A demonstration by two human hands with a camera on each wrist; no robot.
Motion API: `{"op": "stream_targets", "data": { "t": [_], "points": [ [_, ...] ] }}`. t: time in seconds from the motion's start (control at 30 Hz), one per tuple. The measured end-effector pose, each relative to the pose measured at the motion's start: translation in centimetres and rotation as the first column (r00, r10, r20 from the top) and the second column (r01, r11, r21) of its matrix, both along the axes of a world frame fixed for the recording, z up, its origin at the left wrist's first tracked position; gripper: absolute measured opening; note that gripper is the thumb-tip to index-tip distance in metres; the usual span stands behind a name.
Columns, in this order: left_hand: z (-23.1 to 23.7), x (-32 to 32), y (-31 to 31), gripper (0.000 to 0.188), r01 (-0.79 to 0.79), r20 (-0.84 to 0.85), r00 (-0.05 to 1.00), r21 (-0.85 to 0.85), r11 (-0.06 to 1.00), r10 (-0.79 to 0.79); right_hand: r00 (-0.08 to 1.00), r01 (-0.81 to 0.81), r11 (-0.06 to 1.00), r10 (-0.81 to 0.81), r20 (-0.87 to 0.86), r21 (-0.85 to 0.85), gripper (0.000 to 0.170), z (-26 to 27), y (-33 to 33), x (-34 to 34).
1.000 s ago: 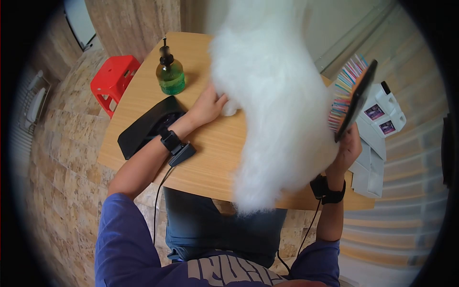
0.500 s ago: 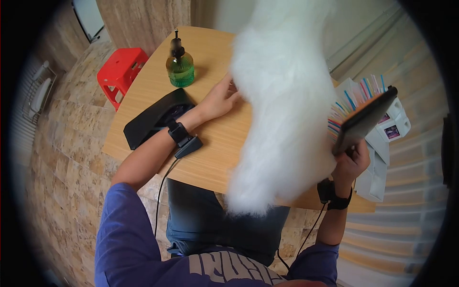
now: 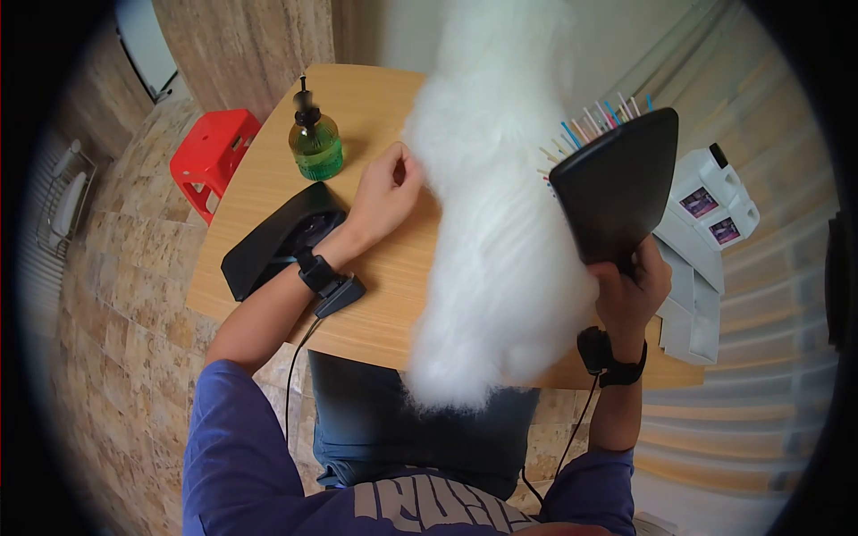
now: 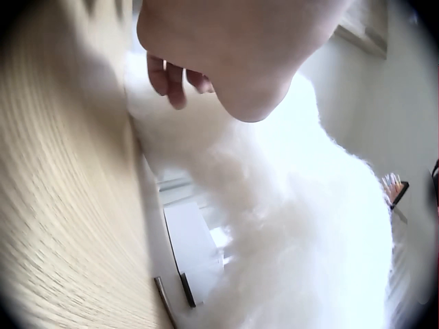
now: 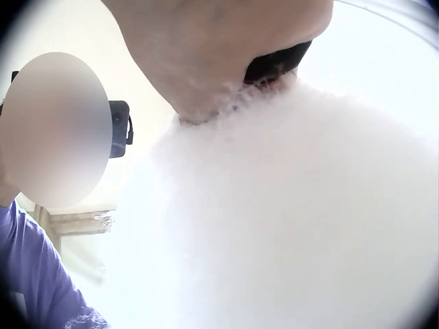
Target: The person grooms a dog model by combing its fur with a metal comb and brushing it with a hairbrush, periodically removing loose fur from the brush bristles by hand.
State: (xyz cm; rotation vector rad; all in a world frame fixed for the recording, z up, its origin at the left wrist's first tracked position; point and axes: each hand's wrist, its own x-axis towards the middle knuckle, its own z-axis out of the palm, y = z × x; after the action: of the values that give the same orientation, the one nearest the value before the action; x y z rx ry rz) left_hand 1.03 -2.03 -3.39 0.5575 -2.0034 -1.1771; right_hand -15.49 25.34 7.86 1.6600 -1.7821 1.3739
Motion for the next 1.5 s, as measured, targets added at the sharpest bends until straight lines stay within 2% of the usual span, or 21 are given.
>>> {"op": "stream_targets", "data": {
  "t": [0.03, 0.1, 0.13, 0.17, 0.23, 0.27, 0.4, 0.5, 0.57, 0.6, 0.67, 0.7, 0.77, 0.8, 0.87, 1.0, 1.07, 1.1, 1.23, 1.3, 1.5],
  "points": [
    [0.5, 0.4, 0.6, 0.024, 0.003, 0.002, 1.0, -0.002, 1.0, -0.003, 1.0, 0.003, 1.0, -0.003, 0.002, -0.002, 0.062, 0.2, -0.1, 0.2],
    [2.0, 2.0, 2.4, 0.04, 0.238, -0.191, 0.948, -0.097, 0.966, -0.253, 0.999, 0.03, 0.999, -0.03, 0.037, 0.018, 0.058, 0.4, -0.4, 0.6],
    [1.9, 2.6, 2.7, 0.045, 0.395, -0.108, 0.912, -0.038, 0.918, -0.396, 0.999, 0.027, 1.0, -0.028, 0.041, 0.014, 0.058, 0.5, -0.6, 0.7],
    [2.2, 2.7, 3.4, 0.045, 0.392, -0.103, 0.913, -0.039, 0.919, -0.394, 0.997, 0.04, 0.999, -0.041, 0.061, 0.015, 0.056, 0.5, -0.8, 0.8],
    [2.9, 2.3, 5.1, 0.052, 0.493, -0.235, 0.79, -0.307, 0.814, -0.567, 0.996, 0.046, 0.999, -0.048, 0.078, 0.023, 0.054, 0.5, -1.2, 1.0],
    [2.2, 2.3, 4.9, 0.067, 0.561, -0.186, 0.769, -0.262, 0.785, -0.611, 0.994, 0.06, 0.998, -0.062, 0.09, 0.022, 0.053, 0.5, -1.4, 0.9],
    [3.4, 2.0, 5.5, 0.079, 0.588, -0.18, 0.753, -0.247, 0.77, -0.633, 0.992, 0.086, 0.996, -0.083, 0.092, -0.03, 0.048, 0.2, -2.1, 0.5],
    [4.8, 2.1, 7.0, 0.096, 0.627, -0.077, 0.74, -0.282, 0.726, -0.669, 0.988, 0.146, 0.988, -0.144, 0.048, -0.039, 0.044, -0.2, -2.2, 0.1],
    [4.7, 2.1, 8.0, 0.103, 0.738, 0.062, 0.674, -0.037, 0.674, -0.736, 0.99, 0.142, 0.987, -0.141, 0.023, -0.071, 0.044, -0.4, -2.5, 0.1],
    [4.6, 2.2, 8.5, 0.103, 0.739, 0.061, 0.674, -0.038, 0.673, -0.736, 0.991, 0.135, 0.986, -0.136, -0.001, -0.102, 0.043, -0.5, -2.5, 0.1],
    [4.2, 2.2, 9.3, 0.093, 0.65, -0.087, 0.76, 0.124, 0.75, -0.644, 0.989, 0.146, 0.985, -0.148, -0.017, -0.096, 0.043, -0.5, -2.5, 0.0],
    [4.1, 2.2, 9.8, 0.093, 0.654, -0.088, 0.757, 0.122, 0.747, -0.648, 0.987, 0.156, 0.984, -0.159, -0.03, -0.087, 0.043, -0.5, -2.5, 0.0],
    [3.9, 2.1, 10.7, 0.07, 0.482, -0.188, 0.871, 0.146, 0.864, -0.454, 0.991, 0.132, 0.986, -0.133, -0.003, -0.103, 0.043, -0.5, -2.9, 0.1],
    [3.9, 2.0, 10.7, 0.07, 0.479, -0.191, 0.872, 0.149, 0.865, -0.45, 0.995, 0.102, 0.987, -0.1, 0.024, -0.12, 0.043, -0.5, -3.1, 0.2],
    [4.1, 1.7, 10.2, 0.055, 0.362, -0.225, 0.911, 0.04, 0.931, -0.345, 0.996, 0.078, 0.992, -0.074, 0.048, -0.099, 0.044, -0.3, -3.5, 0.3],
    [3.9, 1.8, 8.6, 0.048, 0.274, -0.12, 0.954, -0.013, 0.962, -0.274, 0.987, -0.008, 0.996, 0.022, 0.162, -0.086, 0.043, 0.3, -4.2, 0.8],
    [3.7, 1.7, 8.2, 0.039, 0.217, -0.201, 0.956, -0.001, 0.976, -0.213, 0.974, -0.018, 0.999, 0.025, 0.223, -0.033, 0.043, 0.9, -3.8, 0.8],
    [3.5, 1.6, 8.1, 0.039, 0.217, -0.202, 0.956, -0.003, 0.976, -0.213, 0.959, -0.026, 0.999, 0.018, 0.284, 0.025, 0.042, 1.1, -3.5, 0.7],
    [3.0, 1.4, 7.3, 0.039, 0.16, -0.242, 0.952, -0.121, 0.98, -0.186, 0.949, -0.079, 0.996, 0.087, 0.302, -0.037, 0.041, 1.6, -3.6, 0.0],
    [3.1, 1.4, 6.9, 0.039, 0.155, -0.27, 0.944, -0.147, 0.977, -0.191, 0.872, -0.116, 0.977, 0.186, 0.454, -0.177, 0.04, 2.0, -3.6, -0.7],
    [3.2, 1.3, 5.8, 0.042, 0.129, -0.256, 0.951, -0.186, 0.974, -0.175, 0.839, -0.034, 0.98, 0.134, 0.528, -0.194, 0.028, 5.9, -4.3, -1.5]
  ]
}}
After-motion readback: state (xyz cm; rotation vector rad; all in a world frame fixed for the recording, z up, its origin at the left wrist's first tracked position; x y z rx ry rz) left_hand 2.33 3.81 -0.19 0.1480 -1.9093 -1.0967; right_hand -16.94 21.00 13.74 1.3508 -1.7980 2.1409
